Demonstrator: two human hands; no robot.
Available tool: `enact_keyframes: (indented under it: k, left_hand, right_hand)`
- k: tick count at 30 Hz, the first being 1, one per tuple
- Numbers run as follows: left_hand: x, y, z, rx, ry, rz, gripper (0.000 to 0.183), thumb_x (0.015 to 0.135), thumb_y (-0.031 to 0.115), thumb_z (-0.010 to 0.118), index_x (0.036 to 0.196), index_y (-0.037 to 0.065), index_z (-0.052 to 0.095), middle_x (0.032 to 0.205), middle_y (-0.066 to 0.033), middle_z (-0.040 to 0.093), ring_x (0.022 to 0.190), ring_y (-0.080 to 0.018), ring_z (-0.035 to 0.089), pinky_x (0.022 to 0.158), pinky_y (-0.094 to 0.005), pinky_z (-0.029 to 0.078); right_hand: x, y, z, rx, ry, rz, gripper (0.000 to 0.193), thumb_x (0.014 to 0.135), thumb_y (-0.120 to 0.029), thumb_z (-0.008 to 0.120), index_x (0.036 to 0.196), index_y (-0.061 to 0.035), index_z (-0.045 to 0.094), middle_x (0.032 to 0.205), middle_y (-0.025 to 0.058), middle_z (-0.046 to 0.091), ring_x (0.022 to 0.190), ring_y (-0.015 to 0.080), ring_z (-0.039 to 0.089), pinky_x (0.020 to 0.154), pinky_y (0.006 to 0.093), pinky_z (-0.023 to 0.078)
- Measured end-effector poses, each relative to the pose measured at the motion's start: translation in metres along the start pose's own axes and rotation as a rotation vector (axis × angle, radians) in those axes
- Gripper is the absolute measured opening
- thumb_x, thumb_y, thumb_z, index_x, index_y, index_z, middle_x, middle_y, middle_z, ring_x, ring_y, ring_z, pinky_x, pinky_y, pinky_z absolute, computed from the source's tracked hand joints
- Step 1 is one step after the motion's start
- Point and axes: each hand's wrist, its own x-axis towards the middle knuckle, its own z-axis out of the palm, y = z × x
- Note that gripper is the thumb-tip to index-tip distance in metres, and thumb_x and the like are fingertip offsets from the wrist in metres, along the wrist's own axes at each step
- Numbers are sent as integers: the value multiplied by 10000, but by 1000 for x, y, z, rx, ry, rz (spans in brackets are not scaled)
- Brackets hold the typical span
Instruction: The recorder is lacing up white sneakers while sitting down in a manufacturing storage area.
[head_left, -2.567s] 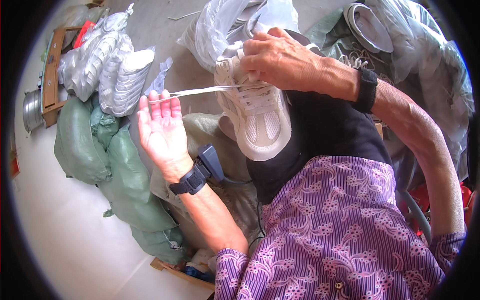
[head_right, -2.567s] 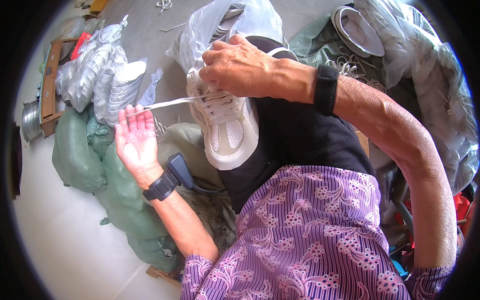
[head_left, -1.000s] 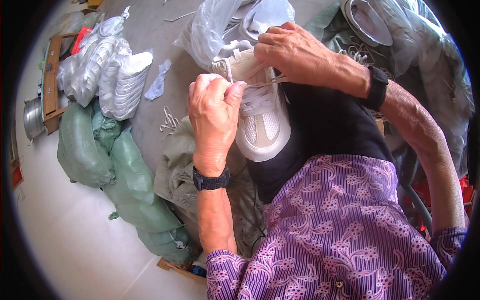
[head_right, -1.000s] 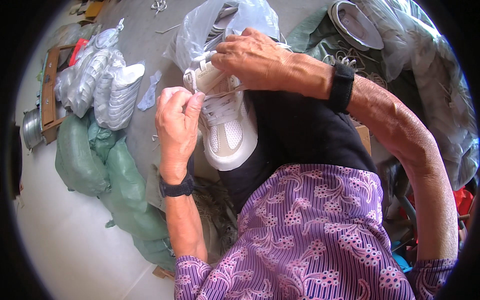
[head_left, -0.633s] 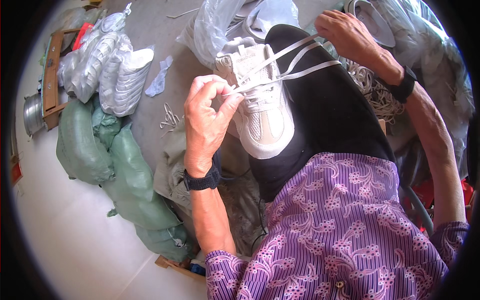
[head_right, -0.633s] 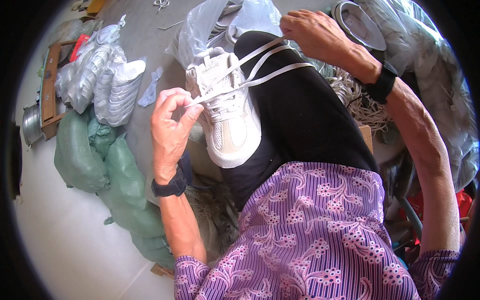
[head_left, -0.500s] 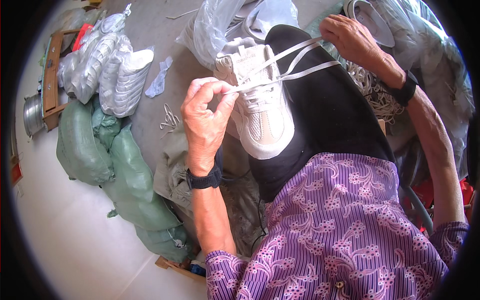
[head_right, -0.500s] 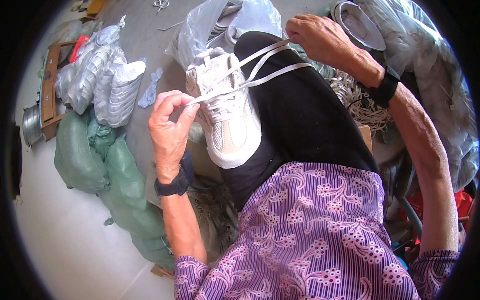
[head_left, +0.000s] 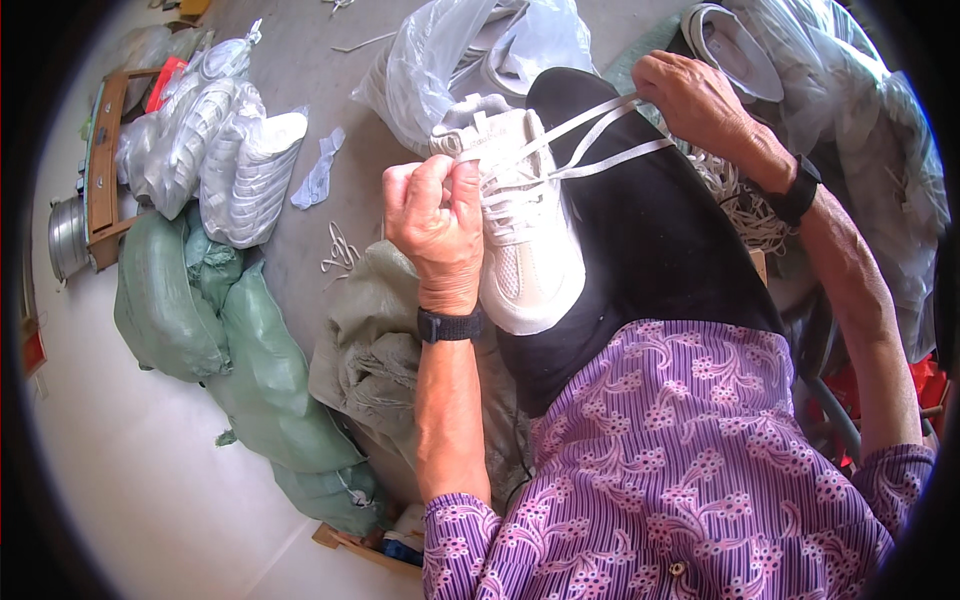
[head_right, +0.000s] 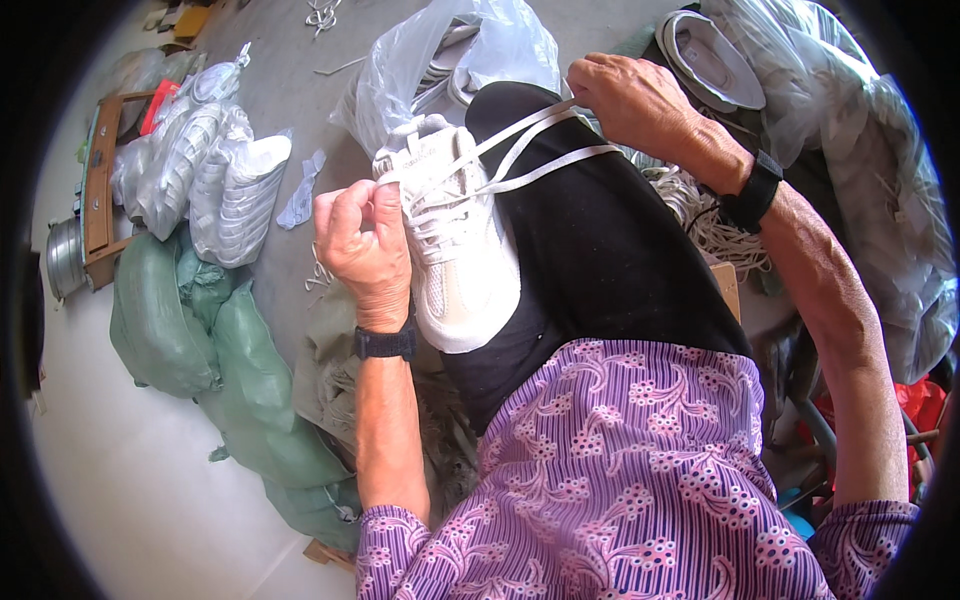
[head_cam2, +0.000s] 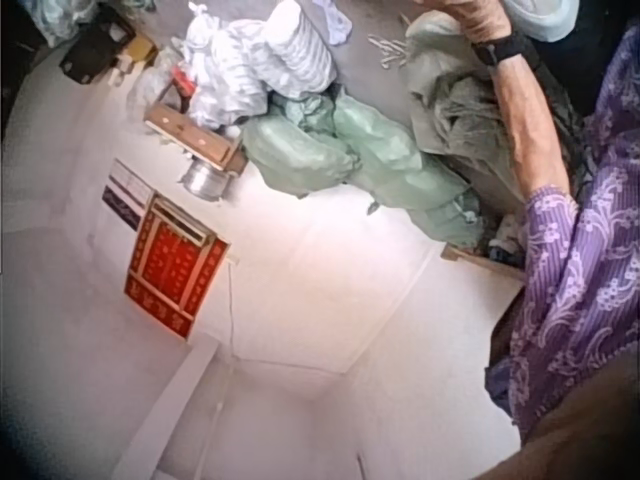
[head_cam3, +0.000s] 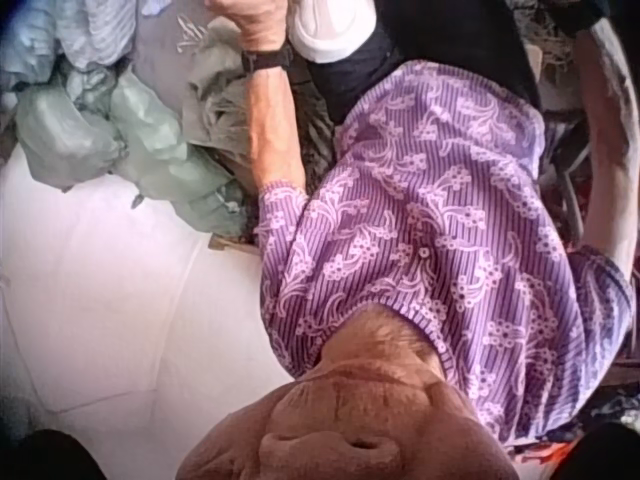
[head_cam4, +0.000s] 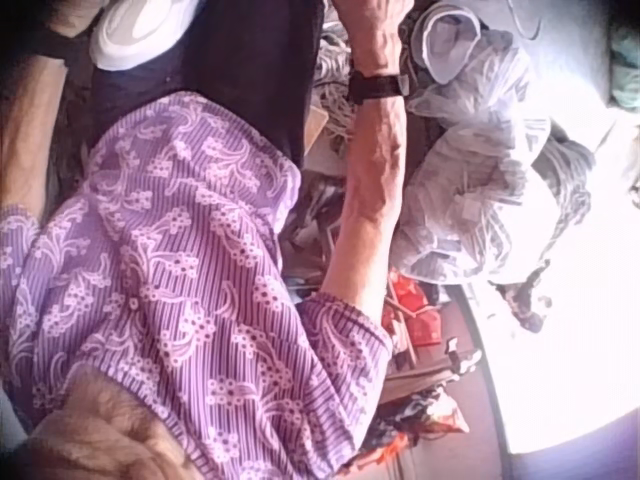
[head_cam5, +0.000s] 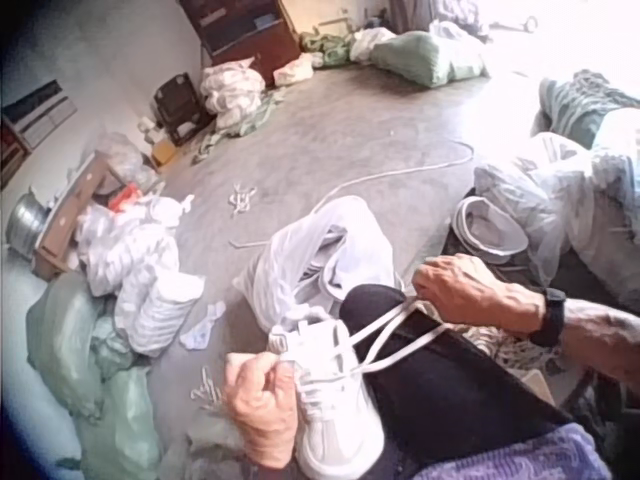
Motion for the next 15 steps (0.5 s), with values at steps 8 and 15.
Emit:
enact_keyframes:
  k: [8,15]
  left_hand:
    - [-6,-7,10,-15,47,69,225,775,25,669,997,62,676,838,-76,525,728,-214,535,636,-332,469]
    - [-19,-7,1,-54,-44,-36,274,795,26,579,1058,38,654,925,-85,547,848,-196,547,739,-311,470]
  right_hand:
    - [-1,15,2,-12,-22,147,84,852,-76,507,882,-39,576,876,145,608,848,359,611,704,449,476]
    - [-5,47,-3,-135,6,227,112,882,-145,513,914,-56,575,923,127,630,892,346,609,725,449,478]
